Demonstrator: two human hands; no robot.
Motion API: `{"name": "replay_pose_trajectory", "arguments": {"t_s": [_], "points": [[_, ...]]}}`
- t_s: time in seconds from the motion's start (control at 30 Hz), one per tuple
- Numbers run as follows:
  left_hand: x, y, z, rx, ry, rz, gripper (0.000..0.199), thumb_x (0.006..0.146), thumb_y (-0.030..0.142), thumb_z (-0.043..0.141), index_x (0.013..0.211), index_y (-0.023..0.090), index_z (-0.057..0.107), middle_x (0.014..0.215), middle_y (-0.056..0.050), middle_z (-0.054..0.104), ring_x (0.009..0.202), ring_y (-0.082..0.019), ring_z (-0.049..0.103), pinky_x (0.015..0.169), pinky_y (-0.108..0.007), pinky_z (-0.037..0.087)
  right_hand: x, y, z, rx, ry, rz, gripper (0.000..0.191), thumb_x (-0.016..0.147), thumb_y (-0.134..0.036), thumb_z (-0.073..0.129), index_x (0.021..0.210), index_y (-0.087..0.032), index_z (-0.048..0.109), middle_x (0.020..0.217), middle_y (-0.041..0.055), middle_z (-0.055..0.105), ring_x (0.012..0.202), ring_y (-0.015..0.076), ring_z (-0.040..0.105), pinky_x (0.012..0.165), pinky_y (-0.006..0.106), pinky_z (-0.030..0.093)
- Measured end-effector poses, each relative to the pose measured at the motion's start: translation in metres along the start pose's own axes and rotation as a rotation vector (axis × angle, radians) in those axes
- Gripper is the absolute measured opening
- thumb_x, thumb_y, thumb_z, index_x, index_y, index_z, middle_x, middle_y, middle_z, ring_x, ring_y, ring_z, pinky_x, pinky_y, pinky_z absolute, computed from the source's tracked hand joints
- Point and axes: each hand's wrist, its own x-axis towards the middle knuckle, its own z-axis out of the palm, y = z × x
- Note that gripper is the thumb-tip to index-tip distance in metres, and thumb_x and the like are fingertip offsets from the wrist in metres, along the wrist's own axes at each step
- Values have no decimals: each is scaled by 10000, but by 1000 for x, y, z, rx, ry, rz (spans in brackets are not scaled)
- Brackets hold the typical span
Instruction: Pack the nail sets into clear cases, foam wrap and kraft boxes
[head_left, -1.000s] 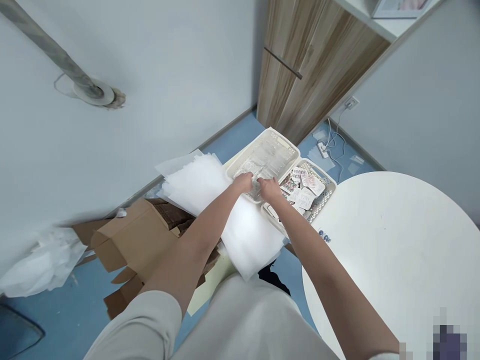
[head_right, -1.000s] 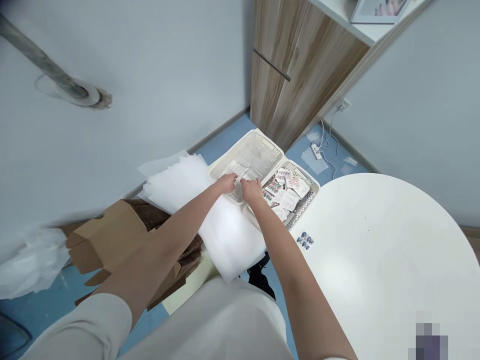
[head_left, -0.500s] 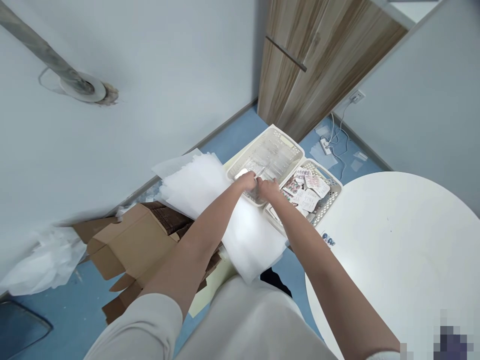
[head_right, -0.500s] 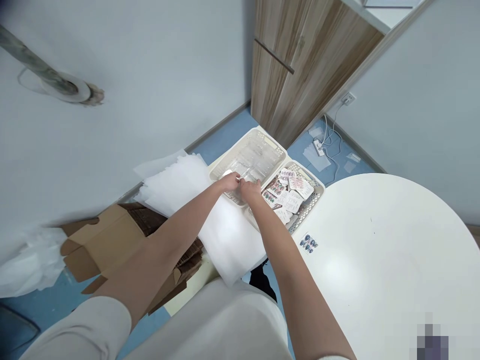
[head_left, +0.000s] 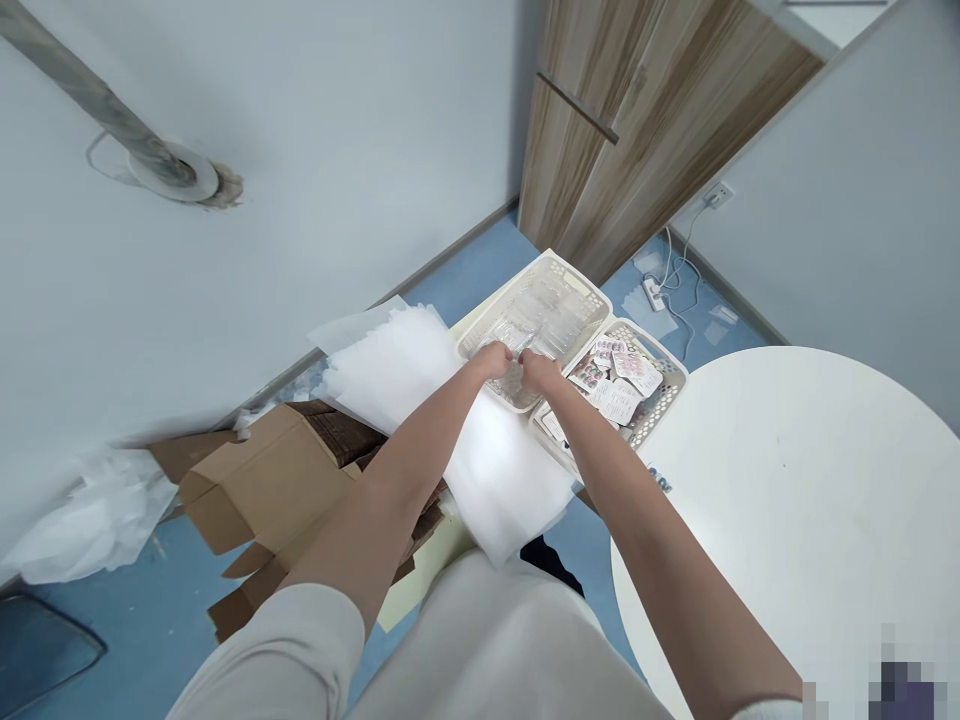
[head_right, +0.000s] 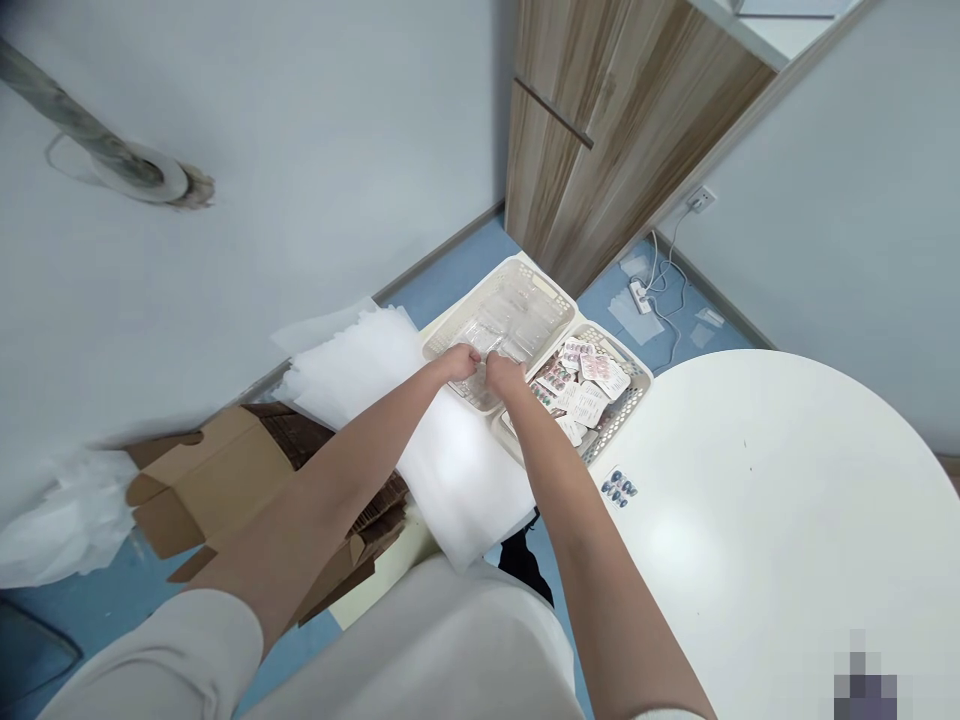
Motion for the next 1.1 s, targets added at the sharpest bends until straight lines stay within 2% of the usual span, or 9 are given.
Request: {"name": "replay_pose_trajectory", "arguments": {"t_s": [0.1,0.17,0.3,0.37,0.43,0.63,0.9,1.1], "points": [[-3,2,-5,4,31,35,367,609,112,598,970,171,598,937,-62,634,874,-198,575,734,-260,417,-6,2,2,83,138,-6,407,686,-60,464,1066,-203,433,918,70,619,925,226,552,862,421,296],[-7,3,-9,-63,70,83,434,629,122,583,1058,183,550,976,-57,616,875,-177,572,735,-251,422,-14,8,2,218,229,-49,378,699,-87,460,1052,-215,422,890,43,619,890,204,558,847,391,323],[-26,11,-15,-299,181,161,474,667,151,558,1135,180,483,1015,-58,581,863,-139,569,745,-242,430,-40,27,1,678,382,-124,364,711,-193,471,1065,-216,393,916,22,584,767,141,558,737,301,412],[-42,19,-12,-411,170,210,442,682,166,557,1118,169,489,942,-47,593,825,-127,575,748,-245,432,-60,39,5,923,437,-120,378,705,-241,485,1068,-214,385,912,22,572,727,125,553,681,276,433],[-61,29,-3,-530,106,272,406,694,196,567,1093,161,499,848,-31,596,754,-117,583,733,-253,441,-83,52,11,1129,468,-121,390,685,-278,521,1049,-212,395,885,20,572,710,121,554,658,270,441],[-126,65,47,-742,-97,366,442,645,220,655,1053,152,500,697,12,574,631,-96,577,645,-244,452,-174,97,42,1504,486,-110,453,618,-361,629,1003,-207,447,815,11,599,666,128,578,655,290,440],[-218,116,129,-582,-294,424,534,636,302,686,1099,158,465,674,8,600,626,-106,581,635,-258,442,-302,166,110,1673,599,-80,446,651,-433,607,1018,-209,489,885,56,650,730,164,606,726,351,460],[-272,152,209,-491,-430,516,542,622,306,705,1091,157,477,676,4,606,663,-116,590,689,-283,443,-386,212,168,1718,628,-56,448,644,-436,623,1010,-227,469,896,57,646,755,179,626,746,358,458]]}}
